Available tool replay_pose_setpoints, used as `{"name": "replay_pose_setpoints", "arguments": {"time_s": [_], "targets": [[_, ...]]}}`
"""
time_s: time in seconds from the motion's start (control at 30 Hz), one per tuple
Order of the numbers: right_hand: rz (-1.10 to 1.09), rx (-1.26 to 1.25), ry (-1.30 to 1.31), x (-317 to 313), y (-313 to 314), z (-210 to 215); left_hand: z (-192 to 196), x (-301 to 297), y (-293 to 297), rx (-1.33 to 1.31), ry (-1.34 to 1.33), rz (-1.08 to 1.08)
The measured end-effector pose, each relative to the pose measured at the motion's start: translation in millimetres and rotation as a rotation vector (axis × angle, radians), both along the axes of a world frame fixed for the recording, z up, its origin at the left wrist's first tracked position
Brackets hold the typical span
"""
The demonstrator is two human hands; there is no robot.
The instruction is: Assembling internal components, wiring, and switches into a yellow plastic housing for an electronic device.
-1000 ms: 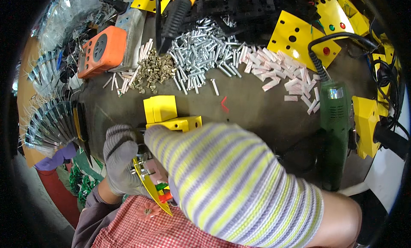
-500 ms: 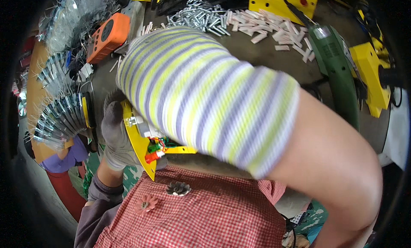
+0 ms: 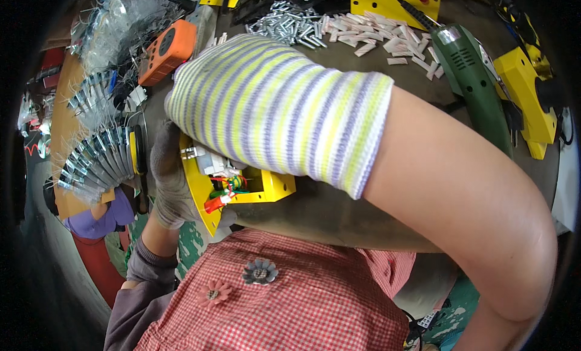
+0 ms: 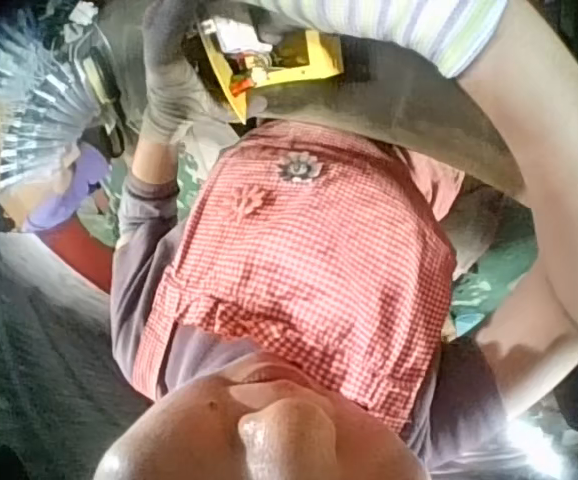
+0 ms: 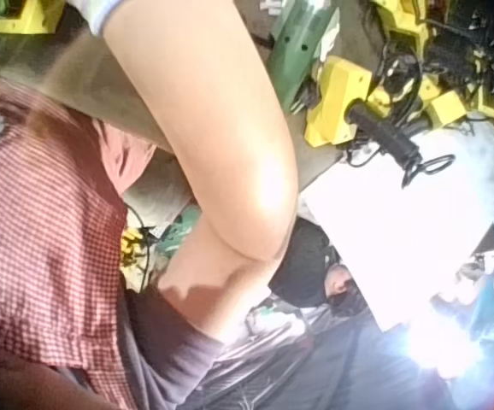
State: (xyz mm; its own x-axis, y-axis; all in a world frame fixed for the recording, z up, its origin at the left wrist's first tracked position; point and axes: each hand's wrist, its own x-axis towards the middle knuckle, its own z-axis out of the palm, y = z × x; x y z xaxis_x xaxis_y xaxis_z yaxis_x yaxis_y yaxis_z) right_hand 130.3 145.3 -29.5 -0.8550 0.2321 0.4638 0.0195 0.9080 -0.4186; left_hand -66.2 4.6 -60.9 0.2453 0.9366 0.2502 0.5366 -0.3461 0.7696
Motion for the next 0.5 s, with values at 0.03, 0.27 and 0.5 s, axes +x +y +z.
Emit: {"name": "replay_pose_setpoints", "arguments": {"time_s": [0.03, 0.27, 0.5], "targets": [[0.008, 0.003, 0.004, 0.3, 0.7, -5.7, 0.7, 0.3, 0.0, 0.011, 0.020, 0.007], [-0.133, 0.045, -0.025, 4.9, -8.0, -10.2, 16.3, 6.5, 8.7, 0.117, 0.221, -0.047], [-0.211, 0.036, 0.049, -6.0, -14.7, -7.6, 14.7, 7.6, 8.3, 0.146, 0.166, -0.035]]}}
